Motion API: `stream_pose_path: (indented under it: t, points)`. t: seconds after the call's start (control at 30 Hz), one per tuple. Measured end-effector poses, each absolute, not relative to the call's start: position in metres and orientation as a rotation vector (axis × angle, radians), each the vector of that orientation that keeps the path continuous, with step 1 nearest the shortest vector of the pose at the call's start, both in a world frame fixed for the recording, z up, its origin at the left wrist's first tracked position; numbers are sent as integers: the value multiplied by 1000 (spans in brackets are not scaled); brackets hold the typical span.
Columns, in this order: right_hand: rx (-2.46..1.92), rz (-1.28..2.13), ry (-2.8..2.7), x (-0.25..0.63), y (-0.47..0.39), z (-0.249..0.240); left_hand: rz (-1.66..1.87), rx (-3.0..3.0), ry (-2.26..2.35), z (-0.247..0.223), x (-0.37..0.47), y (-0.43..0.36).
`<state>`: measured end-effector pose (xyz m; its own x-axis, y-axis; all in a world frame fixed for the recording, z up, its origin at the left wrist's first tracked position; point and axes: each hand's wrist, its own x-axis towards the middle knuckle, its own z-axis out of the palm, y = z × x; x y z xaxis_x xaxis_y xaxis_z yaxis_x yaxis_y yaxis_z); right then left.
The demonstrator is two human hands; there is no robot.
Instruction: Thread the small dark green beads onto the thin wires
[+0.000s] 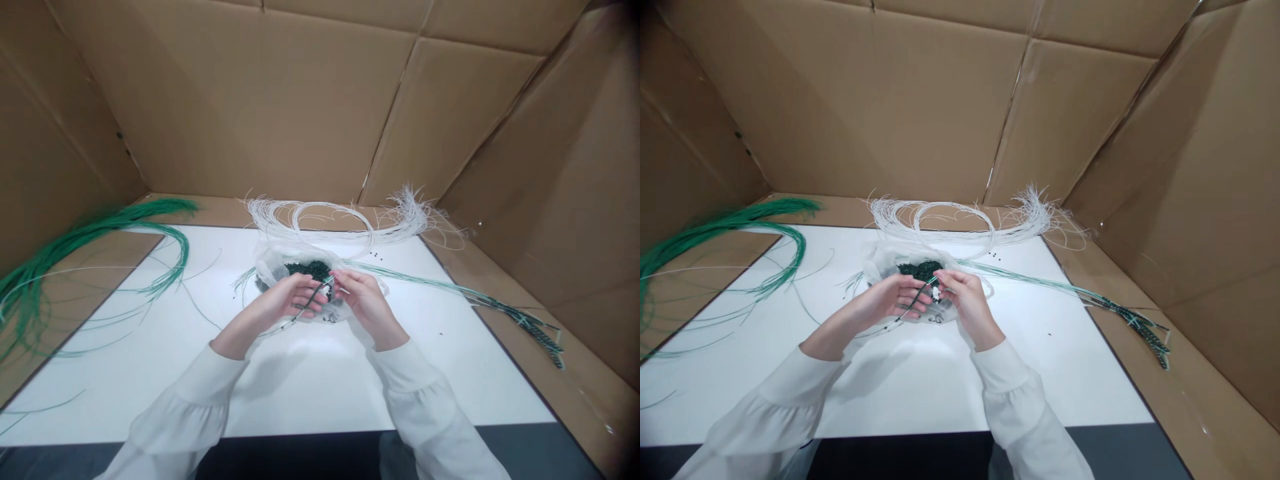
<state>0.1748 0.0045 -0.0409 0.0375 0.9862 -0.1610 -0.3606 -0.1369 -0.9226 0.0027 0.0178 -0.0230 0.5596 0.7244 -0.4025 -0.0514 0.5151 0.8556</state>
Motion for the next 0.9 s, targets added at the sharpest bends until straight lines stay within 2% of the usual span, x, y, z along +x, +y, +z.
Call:
stream_pose_path:
  t: [0.33, 0.5, 0.73, 0.8, 0.9]
  points:
    - [-1018, 1352, -722, 187, 5, -35, 98, 1373, 1004, -4, -36, 26]
    - [-1132, 1197, -750, 188, 6, -33, 298, 1525, 1100, -9, -41, 36]
    - [-1281, 1175, -918, 194, 9, -33, 592, 1801, 1348, -11, -43, 40]
    - [-1357, 1031, -1027, 194, 10, -37, 641, 1881, 1334, -12, -41, 40]
    - [-1393, 457, -1275, 188, 5, -40, 702, 1929, 1313, -14, -36, 37]
